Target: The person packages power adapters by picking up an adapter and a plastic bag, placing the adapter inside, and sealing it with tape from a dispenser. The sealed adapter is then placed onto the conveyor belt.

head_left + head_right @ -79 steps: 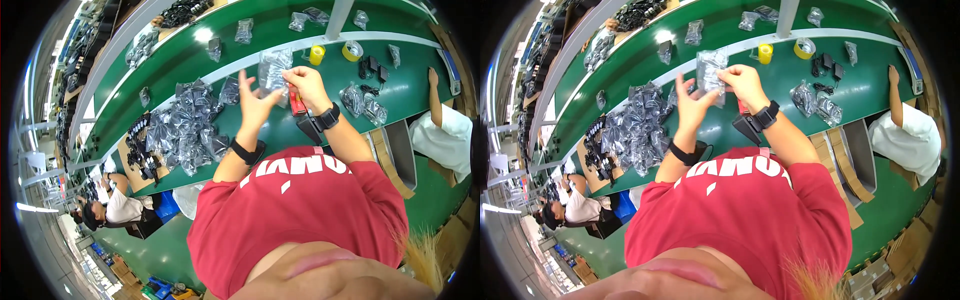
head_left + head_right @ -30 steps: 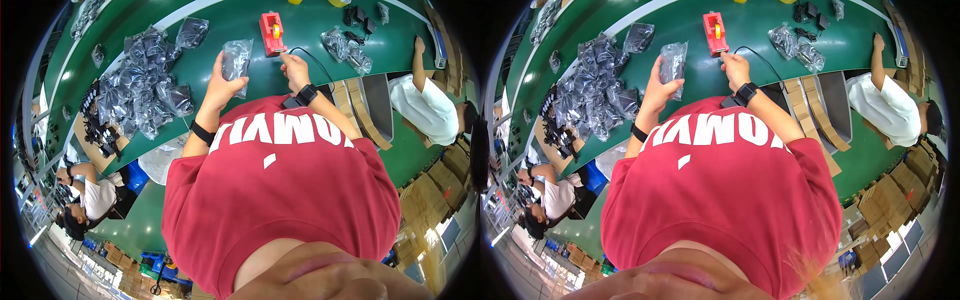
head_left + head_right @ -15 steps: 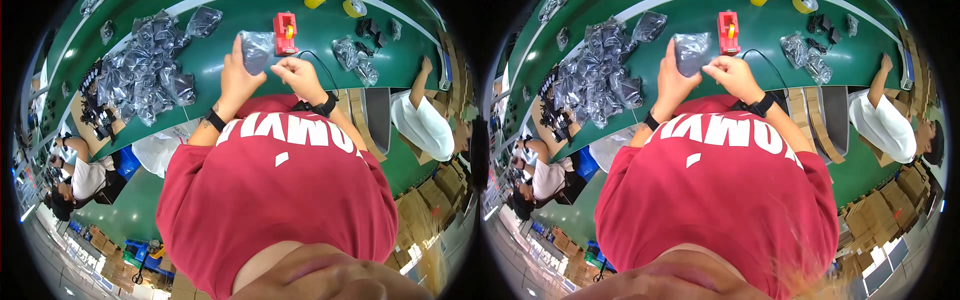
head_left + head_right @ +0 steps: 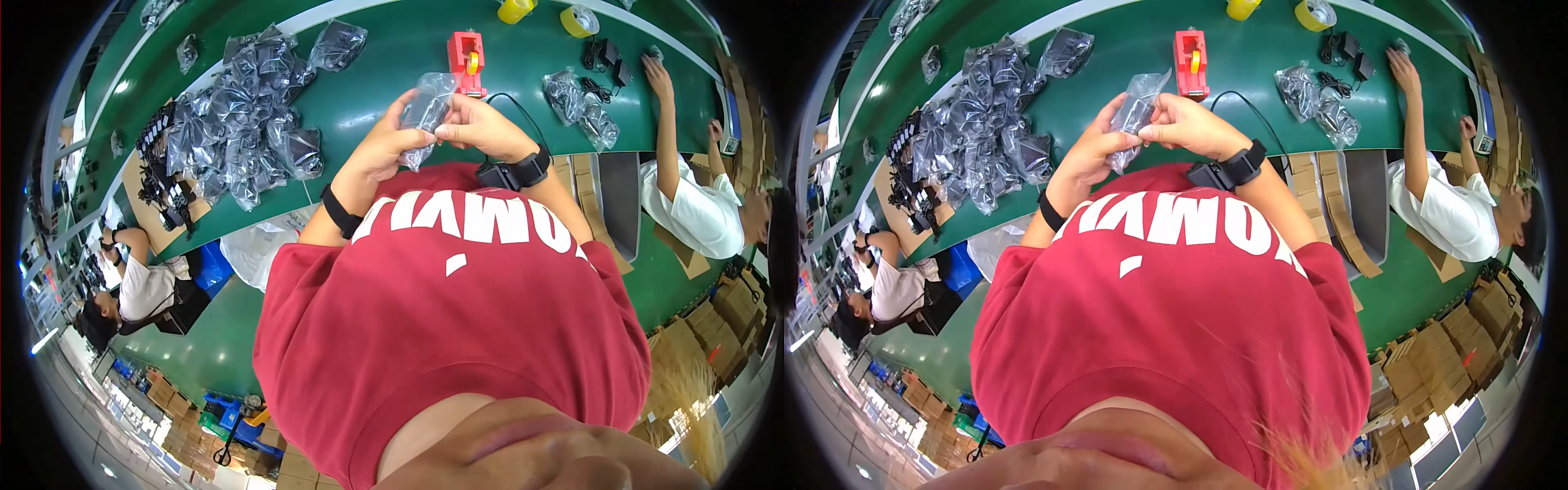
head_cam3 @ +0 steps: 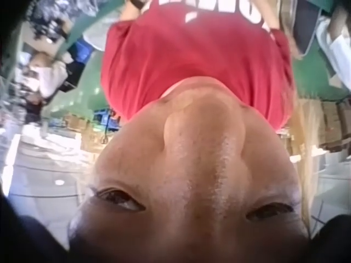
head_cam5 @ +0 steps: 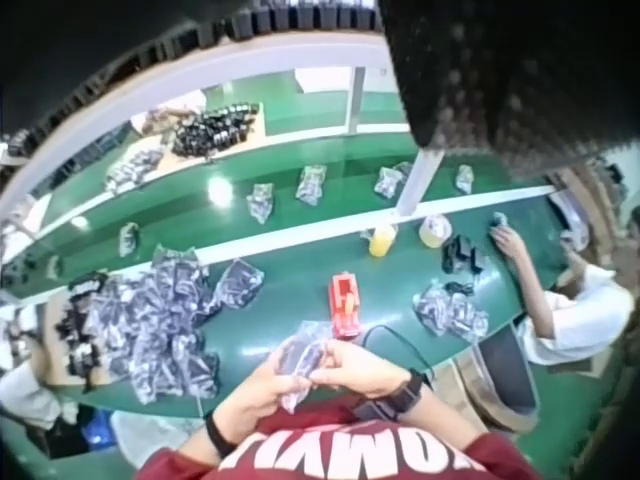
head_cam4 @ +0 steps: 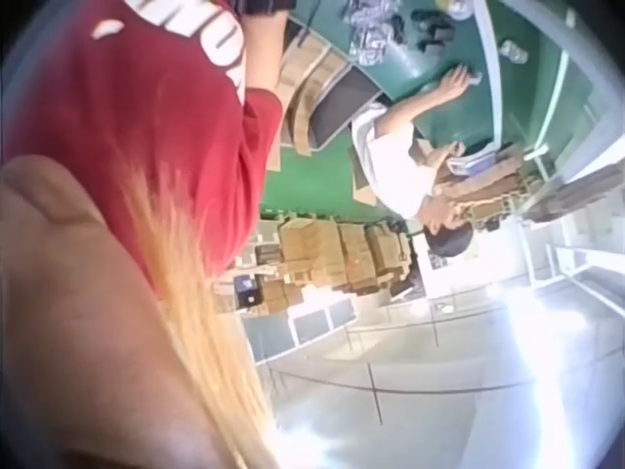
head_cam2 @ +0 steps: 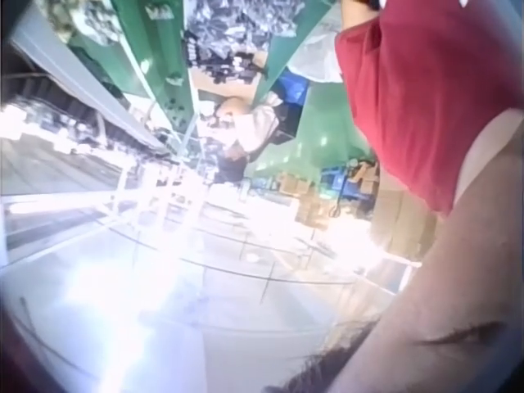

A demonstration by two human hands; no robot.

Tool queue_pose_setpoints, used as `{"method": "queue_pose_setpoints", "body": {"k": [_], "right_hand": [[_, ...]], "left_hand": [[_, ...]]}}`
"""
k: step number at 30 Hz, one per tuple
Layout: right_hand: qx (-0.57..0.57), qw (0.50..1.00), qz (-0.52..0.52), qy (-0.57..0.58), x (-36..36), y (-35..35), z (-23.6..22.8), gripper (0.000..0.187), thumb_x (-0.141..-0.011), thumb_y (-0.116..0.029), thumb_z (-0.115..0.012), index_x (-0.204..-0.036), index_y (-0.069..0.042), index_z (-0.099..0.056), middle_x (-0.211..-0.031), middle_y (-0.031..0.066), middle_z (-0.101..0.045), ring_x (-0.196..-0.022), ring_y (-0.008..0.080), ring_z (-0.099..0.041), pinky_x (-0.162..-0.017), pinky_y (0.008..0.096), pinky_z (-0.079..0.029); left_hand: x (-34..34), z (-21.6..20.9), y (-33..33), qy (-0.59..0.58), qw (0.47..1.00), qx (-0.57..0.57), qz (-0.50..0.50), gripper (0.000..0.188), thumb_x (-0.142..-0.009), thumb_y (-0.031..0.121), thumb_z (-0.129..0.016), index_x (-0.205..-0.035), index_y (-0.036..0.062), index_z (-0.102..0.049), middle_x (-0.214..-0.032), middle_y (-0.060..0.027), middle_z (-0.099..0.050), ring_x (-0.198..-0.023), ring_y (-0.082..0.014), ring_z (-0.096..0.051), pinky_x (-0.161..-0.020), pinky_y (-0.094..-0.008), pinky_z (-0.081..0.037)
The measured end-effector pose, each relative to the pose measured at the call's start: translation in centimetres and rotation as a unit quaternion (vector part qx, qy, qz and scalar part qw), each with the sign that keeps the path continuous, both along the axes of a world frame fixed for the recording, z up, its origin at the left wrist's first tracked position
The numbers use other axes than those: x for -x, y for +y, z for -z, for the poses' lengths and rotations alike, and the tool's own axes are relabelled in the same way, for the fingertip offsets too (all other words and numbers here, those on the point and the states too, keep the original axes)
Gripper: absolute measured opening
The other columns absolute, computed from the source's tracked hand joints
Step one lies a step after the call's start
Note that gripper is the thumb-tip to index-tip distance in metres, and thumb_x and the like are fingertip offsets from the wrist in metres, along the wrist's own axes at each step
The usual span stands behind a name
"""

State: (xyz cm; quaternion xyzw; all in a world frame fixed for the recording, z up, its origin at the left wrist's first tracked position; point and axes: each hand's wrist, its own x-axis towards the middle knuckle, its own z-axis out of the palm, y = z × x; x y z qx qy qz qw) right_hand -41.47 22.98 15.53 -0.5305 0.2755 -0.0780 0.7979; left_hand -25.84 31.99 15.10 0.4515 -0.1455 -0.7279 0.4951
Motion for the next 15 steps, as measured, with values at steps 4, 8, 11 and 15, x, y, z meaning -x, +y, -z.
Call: {"method": "queue_pose_setpoints", "body": {"k": [4, 8, 11, 15], "right_hand": [[0.015, 1.0, 0.026, -0.002, -0.2, -0.1, -0.6, 0.03, -0.073, -0.015, -0.067, -0.086, -0.001, -0.044, -0.071, 0.0034, -0.056, -0.062, 0.0064, -0.052, -0.05, 0.0186, -0.039], [0.147, 0.979, 0.088, 0.107, -1.2, -0.3, -2.3, 0.029, -0.07, -0.004, -0.067, -0.08, -0.003, -0.04, -0.065, 0.0033, -0.058, -0.062, 0.0086, -0.057, -0.051, 0.0187, -0.043], [0.101, 0.981, 0.158, 0.042, -1.9, -0.1, -4.1, 0.027, -0.07, -0.004, -0.066, -0.079, -0.002, -0.04, -0.068, 0.0116, -0.062, -0.051, 0.0091, -0.055, -0.047, 0.0201, -0.044], [0.059, 0.987, 0.101, 0.107, -1.5, -2.3, -4.7, 0.034, -0.066, -0.018, -0.072, -0.075, -0.003, -0.042, -0.058, 0.0024, -0.053, -0.042, 0.0074, -0.048, -0.036, 0.0211, -0.034]], "left_hand": [[-0.5, -0.7, 0.0, 0.02, 0.997, 0.06, 0.036, 0.078, -0.064, 0.004, -0.061, -0.131, 0.0071, -0.022, -0.101, -0.0088, -0.049, -0.077, -0.0153, -0.054, -0.059, -0.0247, -0.047], [-1.5, -1.3, -0.1, 0.133, 0.988, 0.003, 0.085, 0.06, -0.069, 0.014, -0.061, -0.122, 0.0069, -0.032, -0.091, -0.0056, -0.048, -0.069, -0.0122, -0.052, -0.041, -0.0164, -0.039], [-1.0, -1.2, -0.4, 0.306, 0.951, -0.026, 0.031, 0.051, -0.071, 0.018, -0.06, -0.116, 0.0068, -0.037, -0.089, -0.0073, -0.048, -0.063, -0.0104, -0.047, -0.038, -0.0133, -0.033], [-0.3, -1.3, -2.3, -0.005, 0.989, 0.141, -0.043, 0.071, -0.062, 0.014, -0.066, -0.124, 0.0024, -0.032, -0.108, -0.0107, -0.045, -0.09, -0.0171, -0.05, -0.061, -0.0223, -0.044]]}}
